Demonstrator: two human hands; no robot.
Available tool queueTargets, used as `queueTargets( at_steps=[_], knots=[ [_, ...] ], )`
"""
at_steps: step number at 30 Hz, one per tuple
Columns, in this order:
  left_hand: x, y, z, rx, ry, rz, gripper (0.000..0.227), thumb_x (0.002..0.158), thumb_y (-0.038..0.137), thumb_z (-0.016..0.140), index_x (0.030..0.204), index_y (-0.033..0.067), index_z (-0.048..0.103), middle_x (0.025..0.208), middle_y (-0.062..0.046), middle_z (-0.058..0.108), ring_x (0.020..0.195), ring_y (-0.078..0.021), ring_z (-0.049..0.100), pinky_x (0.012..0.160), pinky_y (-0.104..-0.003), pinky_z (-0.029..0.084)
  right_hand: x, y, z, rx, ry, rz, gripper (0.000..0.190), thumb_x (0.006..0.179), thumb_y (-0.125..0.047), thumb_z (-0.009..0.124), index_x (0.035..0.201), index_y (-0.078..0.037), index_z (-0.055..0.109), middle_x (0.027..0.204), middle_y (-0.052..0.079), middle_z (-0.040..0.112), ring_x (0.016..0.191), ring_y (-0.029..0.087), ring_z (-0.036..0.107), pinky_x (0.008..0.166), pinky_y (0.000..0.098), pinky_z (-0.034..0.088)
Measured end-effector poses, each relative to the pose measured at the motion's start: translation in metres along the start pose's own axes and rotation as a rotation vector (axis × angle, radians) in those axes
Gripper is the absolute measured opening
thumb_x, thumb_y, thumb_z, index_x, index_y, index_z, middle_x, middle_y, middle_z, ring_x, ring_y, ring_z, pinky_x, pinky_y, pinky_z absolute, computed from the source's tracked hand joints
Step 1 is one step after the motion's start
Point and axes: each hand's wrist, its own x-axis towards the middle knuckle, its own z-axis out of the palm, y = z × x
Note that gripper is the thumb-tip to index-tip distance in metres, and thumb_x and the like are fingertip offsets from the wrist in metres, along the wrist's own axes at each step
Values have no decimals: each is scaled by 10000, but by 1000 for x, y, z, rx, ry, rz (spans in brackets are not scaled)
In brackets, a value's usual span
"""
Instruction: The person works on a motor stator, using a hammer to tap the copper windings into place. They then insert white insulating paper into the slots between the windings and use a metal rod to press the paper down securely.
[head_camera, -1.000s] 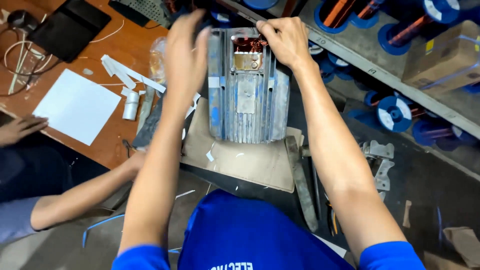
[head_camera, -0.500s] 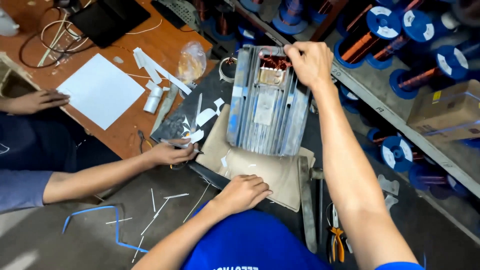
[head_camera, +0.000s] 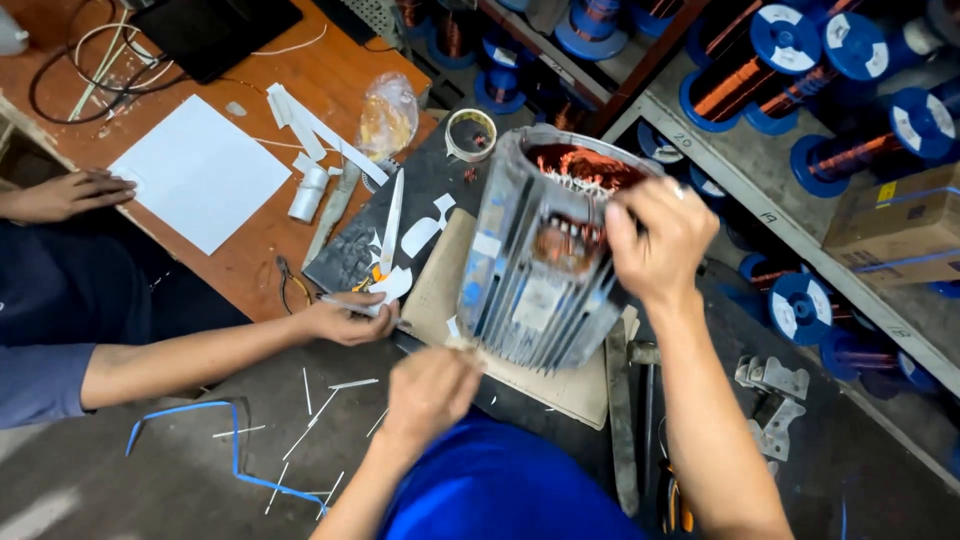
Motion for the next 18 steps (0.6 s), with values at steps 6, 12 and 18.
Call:
queueTargets(
  at_steps=[6, 12, 18],
  knots=[
    [51, -47, -40, 425, -193, -308, 225, 975, 303, 712, 1046, 90, 728, 899, -124, 660, 835, -341, 671, 746, -447, 547, -65, -43, -21, -26, 114, -93, 453, 1091, -465, 563, 811, -169, 762, 761, 51, 699, 741, 313, 702, 788, 445, 551],
    [70, -94, -36, 622, -218, -311, 177, 941, 254, 714, 967, 79, 702, 942, -153, 606, 909, -398, 578, 727, -513, 451, -125, -111, -39, -78, 231, -131, 413, 1006, -366, 532, 750, -128, 751, 768, 73, 753, 735, 270, 727, 747, 432, 571],
    [73, -116, -11, 330, -520, -486, 229, 930, 6, 655, 1150, -8, 720, 1033, -234, 661, 962, -509, 631, 697, -605, 520, -135, -157, -63, 5, 143, -45, 466, 1005, -403, 582, 753, -64, 779, 827, 127, 799, 820, 281, 795, 852, 488, 619]
  ],
)
